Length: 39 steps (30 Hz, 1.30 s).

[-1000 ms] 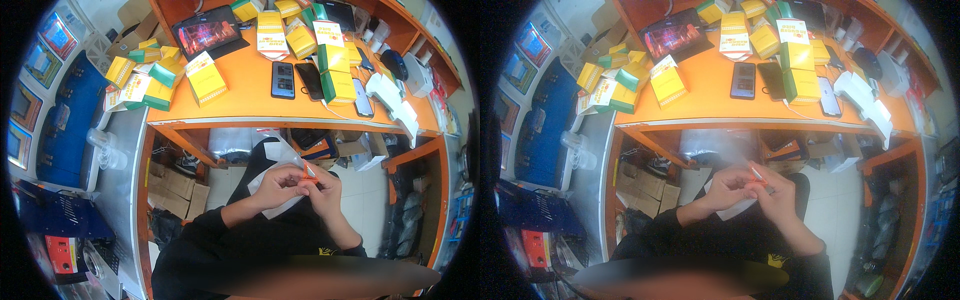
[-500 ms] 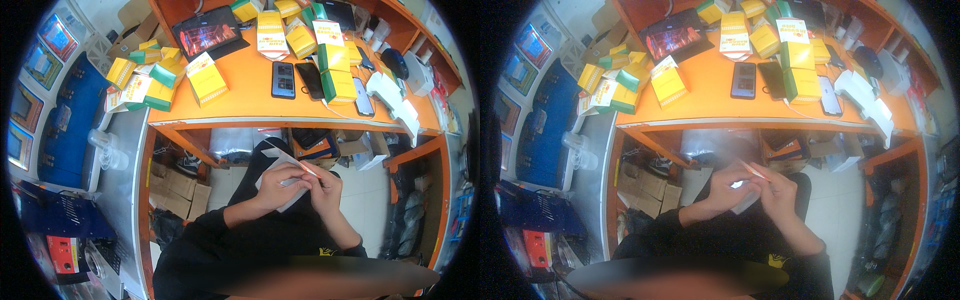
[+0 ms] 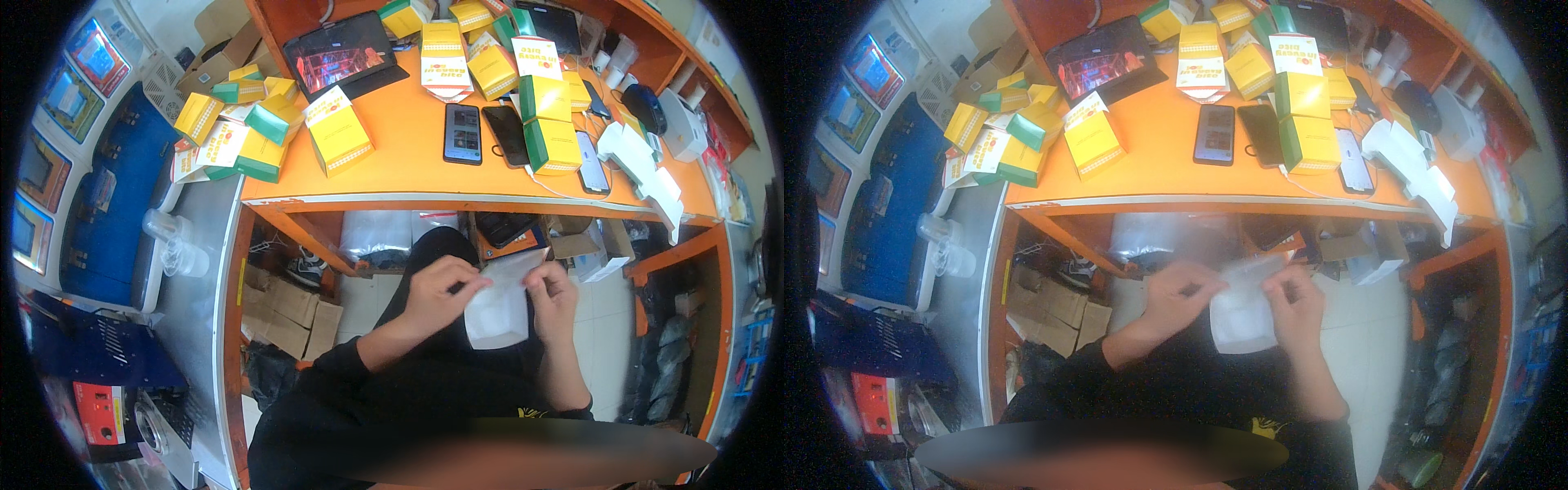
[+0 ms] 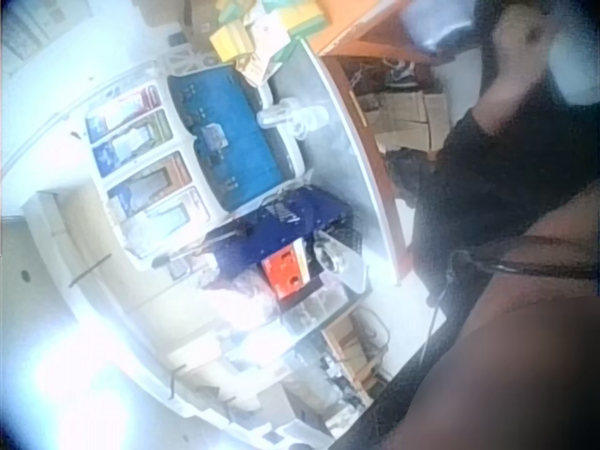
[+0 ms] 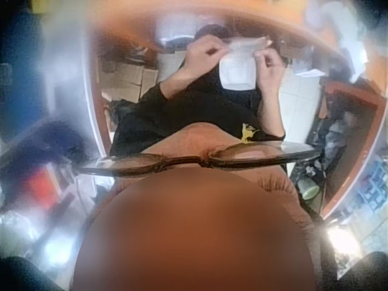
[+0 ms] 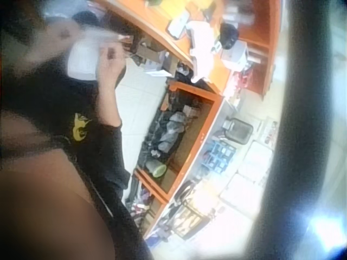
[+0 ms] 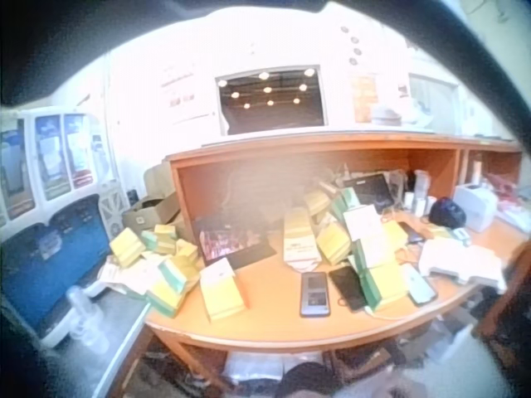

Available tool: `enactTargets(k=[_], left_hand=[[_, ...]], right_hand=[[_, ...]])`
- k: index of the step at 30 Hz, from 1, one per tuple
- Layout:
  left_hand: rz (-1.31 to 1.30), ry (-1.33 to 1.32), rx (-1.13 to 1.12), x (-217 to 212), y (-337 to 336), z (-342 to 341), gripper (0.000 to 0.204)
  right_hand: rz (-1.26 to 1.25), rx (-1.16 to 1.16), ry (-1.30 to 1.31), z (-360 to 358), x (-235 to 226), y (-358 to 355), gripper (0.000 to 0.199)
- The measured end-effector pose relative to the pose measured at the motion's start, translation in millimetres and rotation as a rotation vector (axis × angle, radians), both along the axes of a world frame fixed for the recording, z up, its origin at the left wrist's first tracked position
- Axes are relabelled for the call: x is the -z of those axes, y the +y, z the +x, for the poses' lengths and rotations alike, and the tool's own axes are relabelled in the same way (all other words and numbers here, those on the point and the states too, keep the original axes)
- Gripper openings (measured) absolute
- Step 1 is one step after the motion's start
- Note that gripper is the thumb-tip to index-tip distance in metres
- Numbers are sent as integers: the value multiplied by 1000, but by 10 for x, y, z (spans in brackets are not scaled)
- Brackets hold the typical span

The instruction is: The person assembles small yellow and green cardboard boxes by folding the flaps and tucking them into place. The person handles the boxes one at a time, repeatedly folding and closing them on a cluttered orange workbench.

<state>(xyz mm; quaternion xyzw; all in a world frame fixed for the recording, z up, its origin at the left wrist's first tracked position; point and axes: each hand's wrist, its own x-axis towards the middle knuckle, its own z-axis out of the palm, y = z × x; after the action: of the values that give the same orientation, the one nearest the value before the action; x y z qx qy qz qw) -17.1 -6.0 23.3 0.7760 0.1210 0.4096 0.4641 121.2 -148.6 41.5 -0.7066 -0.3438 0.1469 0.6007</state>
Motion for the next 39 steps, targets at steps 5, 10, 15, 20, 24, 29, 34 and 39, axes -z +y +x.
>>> enactTargets(k=[5,10,15,20,24,29,34,39], left_hand=[[70,5,167,56,-79,7,13],[-236,-133,116,92,-98,-11,9],[-286,-205,82,114,-161,18,9],[-247,-238,138,65,-174,8,4],[-126,-152,133,83,-161,-18,3],[-294,-228,330,233,-125,-8,22],[-713,-251,378,298,-164,36,60],[-693,-76,530,170,-108,-40,66]], right_hand=[[70,-169,336,-130,82,11,20],[-36,-13,-421,-250,28,91,10],[19,-71,-577,-368,-58,155,7],[-6,-89,-407,-325,-60,119,9],[23,-12,-373,-297,51,135,8],[181,-84,236,-309,221,117,8],[205,-251,318,-257,307,68,24],[216,-325,627,-203,323,67,25]])
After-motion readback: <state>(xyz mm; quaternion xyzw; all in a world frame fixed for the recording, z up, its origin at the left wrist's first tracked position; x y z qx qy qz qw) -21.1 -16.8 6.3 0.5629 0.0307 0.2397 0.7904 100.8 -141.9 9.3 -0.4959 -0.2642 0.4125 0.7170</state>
